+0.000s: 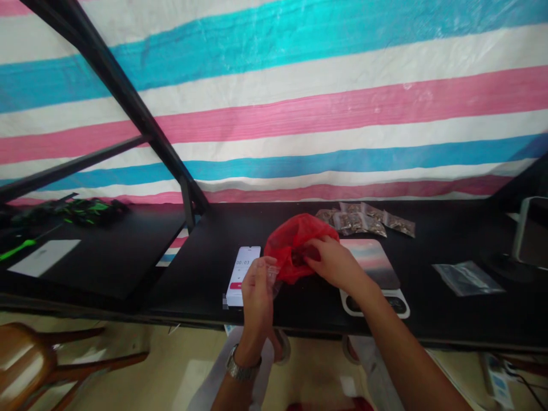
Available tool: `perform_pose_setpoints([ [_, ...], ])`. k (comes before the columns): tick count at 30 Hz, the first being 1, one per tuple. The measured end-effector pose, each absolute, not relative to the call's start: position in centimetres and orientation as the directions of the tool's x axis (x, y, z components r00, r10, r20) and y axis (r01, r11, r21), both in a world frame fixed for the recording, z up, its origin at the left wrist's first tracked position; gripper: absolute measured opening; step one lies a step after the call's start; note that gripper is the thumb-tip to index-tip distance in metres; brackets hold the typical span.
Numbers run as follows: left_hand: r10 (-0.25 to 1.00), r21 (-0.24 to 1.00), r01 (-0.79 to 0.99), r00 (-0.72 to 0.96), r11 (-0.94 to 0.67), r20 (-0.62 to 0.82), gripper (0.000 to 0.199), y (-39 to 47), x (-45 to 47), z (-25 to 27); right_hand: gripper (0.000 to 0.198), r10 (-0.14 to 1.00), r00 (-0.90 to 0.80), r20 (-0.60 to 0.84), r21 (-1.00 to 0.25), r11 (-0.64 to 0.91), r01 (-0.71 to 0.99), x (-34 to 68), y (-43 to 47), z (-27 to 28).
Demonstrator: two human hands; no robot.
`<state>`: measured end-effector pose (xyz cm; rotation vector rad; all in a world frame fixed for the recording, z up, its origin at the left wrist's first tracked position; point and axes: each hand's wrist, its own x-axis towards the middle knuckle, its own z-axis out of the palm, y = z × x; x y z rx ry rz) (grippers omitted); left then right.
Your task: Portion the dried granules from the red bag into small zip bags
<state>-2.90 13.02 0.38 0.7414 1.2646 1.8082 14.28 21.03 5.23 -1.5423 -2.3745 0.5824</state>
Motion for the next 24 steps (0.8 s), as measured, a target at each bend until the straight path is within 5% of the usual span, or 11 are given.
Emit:
perform_pose_setpoints([
  [4, 0.831, 0.914, -0.305, -0.554, -0.268, 0.059, 0.045, 13.3, -2.8, 0.4, 0.034, 0.964, -0.267, -0.009, -0.399, 0.241, 0.885, 14.4, 21.0, 5.6],
  [13, 0.891, 0.757, -0.571, -0.453, -0.317, 0.031, 0.039, 14.6, -3.1, 2.1, 0.027, 0.96, -0.281, 0.008, -0.502, 0.247, 0.829, 13.9, 20.8, 5.3],
  [17, 0.89, 0.789, -0.551, -0.455, -0.273, -0.01, 0.033, 14.8, -2.8, 3.0, 0.027, 0.971, -0.226, 0.071, -0.593, 0.224, 0.773, 13.5, 21.4, 4.8],
  [24, 0.879, 0.807, -0.573, -0.449, -0.143, -0.163, 0.031, 14.1, -2.7, 3.7, 0.022, 0.965, -0.26, 0.016, -0.544, 0.227, 0.808, 13.7, 21.9, 4.4],
])
